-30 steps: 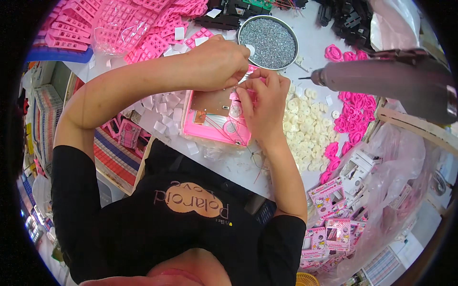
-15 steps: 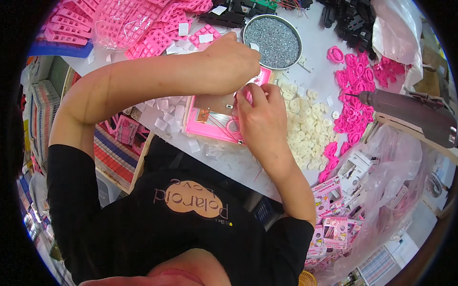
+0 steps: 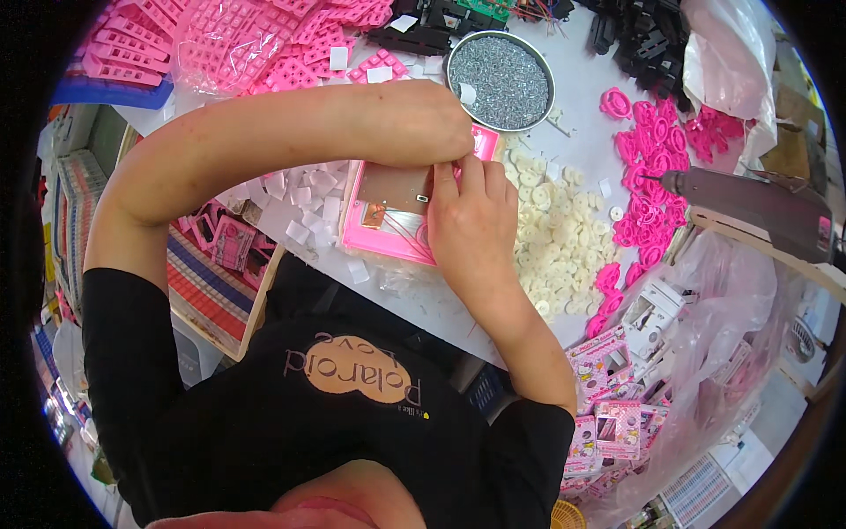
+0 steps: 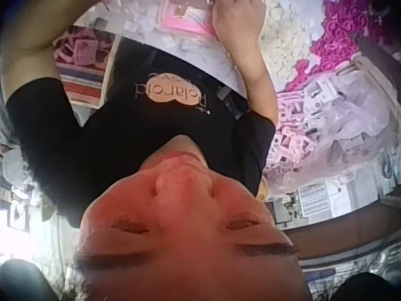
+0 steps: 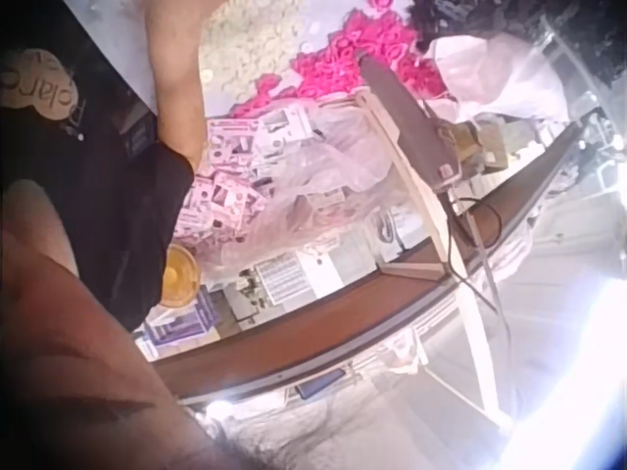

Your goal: Assembling a pink plastic toy bank by installing internal components and fastening screws with an electric screwdriver.

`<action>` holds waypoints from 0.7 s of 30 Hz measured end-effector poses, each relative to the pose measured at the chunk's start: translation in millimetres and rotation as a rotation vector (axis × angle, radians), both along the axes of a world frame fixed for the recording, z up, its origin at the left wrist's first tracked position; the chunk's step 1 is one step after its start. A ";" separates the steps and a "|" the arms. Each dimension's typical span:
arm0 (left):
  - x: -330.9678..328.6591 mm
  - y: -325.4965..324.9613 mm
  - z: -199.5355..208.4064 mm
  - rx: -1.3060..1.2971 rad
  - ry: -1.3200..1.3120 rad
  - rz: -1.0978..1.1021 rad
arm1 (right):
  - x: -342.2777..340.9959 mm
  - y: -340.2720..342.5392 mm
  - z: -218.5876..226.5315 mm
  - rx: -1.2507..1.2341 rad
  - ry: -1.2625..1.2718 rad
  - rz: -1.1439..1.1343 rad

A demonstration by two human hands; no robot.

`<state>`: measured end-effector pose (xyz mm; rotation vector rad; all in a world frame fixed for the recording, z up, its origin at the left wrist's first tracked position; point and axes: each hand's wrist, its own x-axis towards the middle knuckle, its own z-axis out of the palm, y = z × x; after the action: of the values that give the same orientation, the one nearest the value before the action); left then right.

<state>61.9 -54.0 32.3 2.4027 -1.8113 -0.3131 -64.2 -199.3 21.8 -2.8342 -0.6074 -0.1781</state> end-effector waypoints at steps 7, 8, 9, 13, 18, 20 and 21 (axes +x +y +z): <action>3.6 9.3 -20.8 -0.407 0.052 0.282 | -8.1 0.6 2.3 -0.125 -0.021 0.061; 9.2 16.4 -20.1 -0.583 0.087 0.386 | -8.4 -2.7 2.2 -0.103 -0.018 0.082; 10.9 28.8 -14.6 -0.752 0.115 0.498 | -7.8 -5.7 1.7 -0.072 -0.017 0.114; 11.8 72.0 1.1 -0.501 0.085 0.901 | 0.8 -18.3 6.9 0.171 0.055 0.173; -16.5 77.3 -21.8 -0.430 0.155 0.809 | 0.9 -11.7 9.7 0.145 0.042 0.138; -22.0 76.0 -31.2 -0.628 -0.011 0.663 | 9.3 -15.1 12.8 0.222 0.074 0.148; -24.3 71.4 -28.6 -0.640 -0.002 0.667 | 14.8 -16.3 11.6 0.319 0.036 0.122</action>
<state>37.6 17.4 3.7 2.3127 -0.8164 0.2922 -49.3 -215.5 33.4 -2.4814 -0.6753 -0.1831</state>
